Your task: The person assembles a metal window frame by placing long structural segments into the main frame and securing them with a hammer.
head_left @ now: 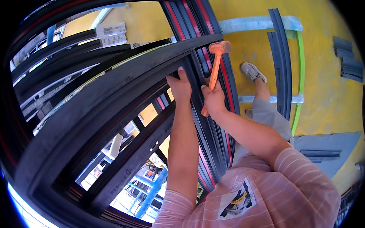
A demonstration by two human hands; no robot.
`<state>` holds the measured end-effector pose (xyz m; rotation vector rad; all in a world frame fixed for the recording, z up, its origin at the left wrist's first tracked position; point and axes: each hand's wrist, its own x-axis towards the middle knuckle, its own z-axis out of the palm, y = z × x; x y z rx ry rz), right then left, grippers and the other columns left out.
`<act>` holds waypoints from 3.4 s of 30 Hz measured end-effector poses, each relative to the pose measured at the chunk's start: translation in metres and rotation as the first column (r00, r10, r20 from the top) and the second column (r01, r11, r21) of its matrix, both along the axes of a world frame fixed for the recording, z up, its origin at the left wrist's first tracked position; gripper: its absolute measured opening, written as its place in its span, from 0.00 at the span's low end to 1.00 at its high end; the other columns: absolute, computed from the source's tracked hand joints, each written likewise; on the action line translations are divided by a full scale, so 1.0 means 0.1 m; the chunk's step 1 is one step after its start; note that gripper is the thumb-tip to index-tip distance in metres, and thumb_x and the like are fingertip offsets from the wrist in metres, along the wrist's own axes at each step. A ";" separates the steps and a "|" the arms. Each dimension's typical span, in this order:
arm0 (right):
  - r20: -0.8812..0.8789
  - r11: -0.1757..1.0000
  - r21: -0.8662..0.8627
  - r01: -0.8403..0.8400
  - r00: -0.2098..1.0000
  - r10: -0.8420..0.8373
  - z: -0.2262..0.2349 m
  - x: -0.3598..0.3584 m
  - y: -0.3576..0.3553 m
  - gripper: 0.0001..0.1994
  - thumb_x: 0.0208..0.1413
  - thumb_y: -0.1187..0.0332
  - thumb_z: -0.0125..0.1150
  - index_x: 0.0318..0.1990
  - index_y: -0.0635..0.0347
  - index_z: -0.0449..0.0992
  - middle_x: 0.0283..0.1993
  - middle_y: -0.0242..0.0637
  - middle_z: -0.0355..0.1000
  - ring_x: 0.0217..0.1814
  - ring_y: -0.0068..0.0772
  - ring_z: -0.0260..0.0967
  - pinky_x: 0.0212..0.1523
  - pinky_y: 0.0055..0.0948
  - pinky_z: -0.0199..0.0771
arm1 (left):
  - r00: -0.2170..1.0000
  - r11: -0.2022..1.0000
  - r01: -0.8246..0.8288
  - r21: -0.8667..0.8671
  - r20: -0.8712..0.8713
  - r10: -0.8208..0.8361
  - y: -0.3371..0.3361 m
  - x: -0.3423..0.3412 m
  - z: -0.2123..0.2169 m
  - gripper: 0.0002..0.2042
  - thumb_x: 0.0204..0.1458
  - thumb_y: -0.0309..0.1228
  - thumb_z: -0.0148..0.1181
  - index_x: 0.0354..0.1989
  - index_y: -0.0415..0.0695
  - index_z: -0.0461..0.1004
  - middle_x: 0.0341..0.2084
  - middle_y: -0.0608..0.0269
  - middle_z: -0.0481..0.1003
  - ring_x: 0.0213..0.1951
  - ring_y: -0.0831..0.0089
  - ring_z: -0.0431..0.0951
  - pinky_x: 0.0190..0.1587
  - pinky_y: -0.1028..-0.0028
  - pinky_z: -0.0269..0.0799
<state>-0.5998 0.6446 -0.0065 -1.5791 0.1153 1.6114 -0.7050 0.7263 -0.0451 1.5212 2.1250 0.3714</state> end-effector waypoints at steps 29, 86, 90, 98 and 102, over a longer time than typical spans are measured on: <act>0.266 0.664 0.259 -0.702 0.712 0.649 -0.46 0.82 -0.74 0.17 0.61 0.70 0.61 0.56 0.59 0.69 0.40 0.50 0.76 0.38 0.60 0.76 0.38 0.48 0.77 | 0.988 0.986 0.069 -0.154 -0.125 -0.088 -0.49 -0.15 -0.01 0.43 0.47 0.40 0.76 0.67 0.33 0.58 0.61 0.32 0.64 0.63 0.43 0.67 0.65 0.58 0.62; -0.017 0.861 0.237 -0.451 0.884 0.468 -0.63 0.15 -0.70 0.15 0.73 0.57 0.44 0.43 0.62 0.64 0.21 0.33 0.69 0.22 0.25 0.74 0.19 0.28 0.71 | 0.909 0.960 0.174 -0.221 -0.339 -0.243 -0.31 -0.31 0.04 0.28 0.66 0.49 0.51 0.57 0.31 0.69 0.40 0.35 0.79 0.45 0.37 0.79 0.47 0.53 0.73; -0.378 0.931 0.066 0.360 0.872 -0.311 -0.45 0.06 -0.65 0.15 0.71 0.59 0.49 0.43 0.64 0.64 0.22 0.43 0.72 0.21 0.35 0.76 0.20 0.36 0.72 | 0.904 0.960 0.177 -0.217 -0.351 -0.246 -0.28 -0.27 0.05 0.29 0.65 0.50 0.51 0.57 0.31 0.69 0.41 0.35 0.79 0.46 0.36 0.79 0.47 0.52 0.73; -0.188 0.889 0.139 -0.436 0.870 0.456 -0.52 0.34 -0.44 0.11 0.69 0.62 0.52 0.43 0.61 0.64 0.19 0.41 0.70 0.19 0.35 0.76 0.20 0.34 0.72 | 0.921 0.970 0.142 -0.199 -0.333 -0.203 -0.26 -0.11 0.05 0.30 0.66 0.50 0.50 0.57 0.29 0.67 0.44 0.31 0.78 0.48 0.34 0.78 0.50 0.50 0.73; 0.109 0.921 0.095 -0.379 0.923 0.368 -0.73 0.06 -0.59 0.10 0.67 0.65 0.57 0.45 0.61 0.65 0.29 0.42 0.73 0.29 0.25 0.75 0.25 0.28 0.71 | 0.933 0.824 -0.124 -0.553 -0.348 -0.093 -0.20 0.05 0.18 0.36 0.65 0.56 0.46 0.58 0.27 0.65 0.48 0.26 0.74 0.52 0.29 0.74 0.54 0.44 0.70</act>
